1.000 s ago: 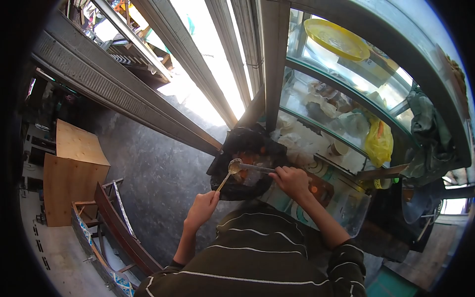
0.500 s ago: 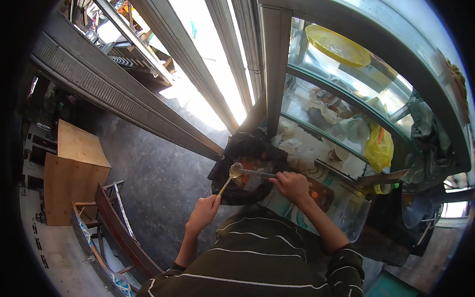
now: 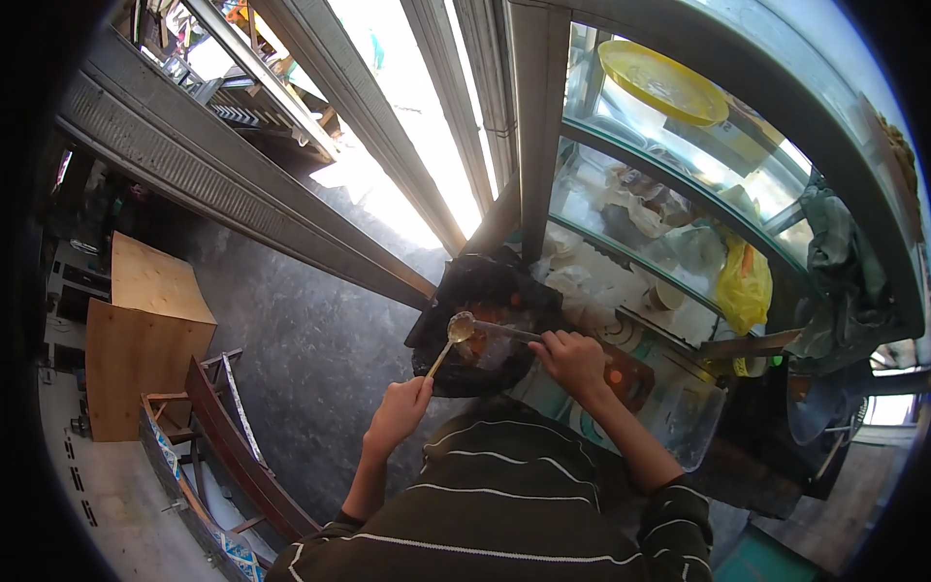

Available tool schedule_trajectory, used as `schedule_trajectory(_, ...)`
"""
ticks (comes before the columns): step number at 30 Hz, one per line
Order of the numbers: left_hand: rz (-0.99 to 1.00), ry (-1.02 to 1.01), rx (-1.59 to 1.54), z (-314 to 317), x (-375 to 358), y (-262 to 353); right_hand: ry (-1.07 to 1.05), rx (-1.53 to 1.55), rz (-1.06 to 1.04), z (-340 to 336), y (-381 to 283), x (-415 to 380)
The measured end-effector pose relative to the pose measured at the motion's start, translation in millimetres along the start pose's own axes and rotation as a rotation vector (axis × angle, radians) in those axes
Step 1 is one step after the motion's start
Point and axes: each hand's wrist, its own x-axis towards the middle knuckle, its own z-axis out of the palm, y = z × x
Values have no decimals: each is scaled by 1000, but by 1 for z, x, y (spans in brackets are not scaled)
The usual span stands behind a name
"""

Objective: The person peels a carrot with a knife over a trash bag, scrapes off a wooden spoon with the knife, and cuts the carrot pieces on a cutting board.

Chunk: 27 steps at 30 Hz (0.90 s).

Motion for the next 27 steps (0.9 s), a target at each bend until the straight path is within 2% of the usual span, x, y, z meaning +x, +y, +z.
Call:
schedule_trajectory(17,-1,-5,39,-2,2,5,52,-69,37,4,-8,-2)
schedule_trajectory(27,17,-167,76,-14,6,-7,-40,-59,-41,2,4,0)
